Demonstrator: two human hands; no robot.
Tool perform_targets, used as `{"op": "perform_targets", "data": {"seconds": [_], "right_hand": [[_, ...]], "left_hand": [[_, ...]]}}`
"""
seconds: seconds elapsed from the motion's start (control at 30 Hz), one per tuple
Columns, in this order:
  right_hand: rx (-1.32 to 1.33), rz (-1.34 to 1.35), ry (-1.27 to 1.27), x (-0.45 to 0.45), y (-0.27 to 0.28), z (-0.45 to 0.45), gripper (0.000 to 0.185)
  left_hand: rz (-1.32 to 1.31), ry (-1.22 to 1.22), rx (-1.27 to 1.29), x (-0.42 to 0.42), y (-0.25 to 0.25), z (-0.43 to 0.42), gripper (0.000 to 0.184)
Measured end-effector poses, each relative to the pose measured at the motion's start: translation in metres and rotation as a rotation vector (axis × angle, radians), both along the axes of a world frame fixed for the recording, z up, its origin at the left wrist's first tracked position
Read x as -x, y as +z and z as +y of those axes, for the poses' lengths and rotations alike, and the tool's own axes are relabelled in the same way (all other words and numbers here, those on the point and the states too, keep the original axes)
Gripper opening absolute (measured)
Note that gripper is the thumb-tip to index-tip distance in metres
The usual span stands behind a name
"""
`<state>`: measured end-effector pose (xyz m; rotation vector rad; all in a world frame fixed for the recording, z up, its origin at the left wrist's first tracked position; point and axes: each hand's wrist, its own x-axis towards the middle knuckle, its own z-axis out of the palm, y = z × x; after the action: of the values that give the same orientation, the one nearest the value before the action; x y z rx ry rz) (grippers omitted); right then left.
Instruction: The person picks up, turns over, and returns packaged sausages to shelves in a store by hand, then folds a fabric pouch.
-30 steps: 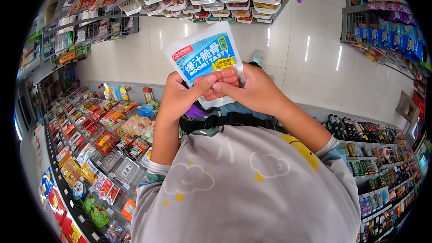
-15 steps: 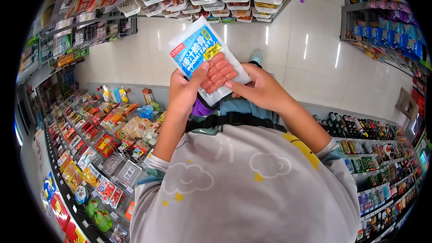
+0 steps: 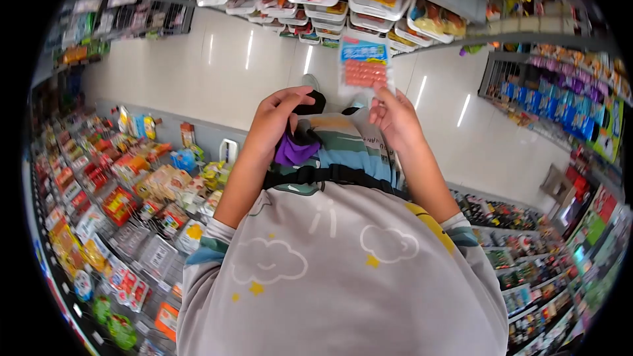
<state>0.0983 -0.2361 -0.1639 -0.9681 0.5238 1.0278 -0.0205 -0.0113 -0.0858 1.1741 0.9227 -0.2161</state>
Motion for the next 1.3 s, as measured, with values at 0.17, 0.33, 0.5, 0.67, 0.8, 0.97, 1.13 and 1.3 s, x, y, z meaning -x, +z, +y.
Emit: {"op": "perform_targets", "data": {"seconds": [0.17, 0.33, 0.5, 0.67, 0.8, 0.97, 1.13, 1.3], "right_hand": [[0.090, -0.017, 0.002, -0.055, -0.061, 0.041, 0.019], [0.092, 0.108, -0.066, -0.095, -0.143, 0.056, 0.020], [0.061, 0.077, 0.002, -0.132, -0.185, 0.089, 0.024], [0.115, 0.060, 0.218, -0.136, -0.220, 0.103, 0.032], [0.185, 0.095, 0.111, -0.128, -0.214, 0.121, 0.019], [0.095, 0.111, 0.180, -0.121, -0.211, 0.080, 0.027], [0.154, -0.078, 0.253, -0.123, -0.185, 0.063, 0.015], [0.293, -0.094, 0.284, -0.133, -0.187, 0.073, 0.021]], "left_hand": [[-0.013, 0.185, 0.037, 0.025, 0.002, 0.029, 0.027], [-0.010, 0.397, 0.076, 0.063, 0.001, 0.029, 0.027], [0.022, 0.605, 0.078, 0.095, -0.003, 0.026, 0.027], [-0.029, 0.791, 0.063, 0.124, -0.003, 0.017, 0.027], [-0.111, 0.898, 0.035, 0.139, -0.005, 0.014, 0.026], [-0.128, 0.925, 0.034, 0.151, -0.004, 0.016, 0.027], [-0.142, 0.866, 0.035, 0.140, -0.001, 0.030, 0.025], [-0.074, 0.737, 0.012, 0.123, 0.011, 0.040, 0.023]]}}
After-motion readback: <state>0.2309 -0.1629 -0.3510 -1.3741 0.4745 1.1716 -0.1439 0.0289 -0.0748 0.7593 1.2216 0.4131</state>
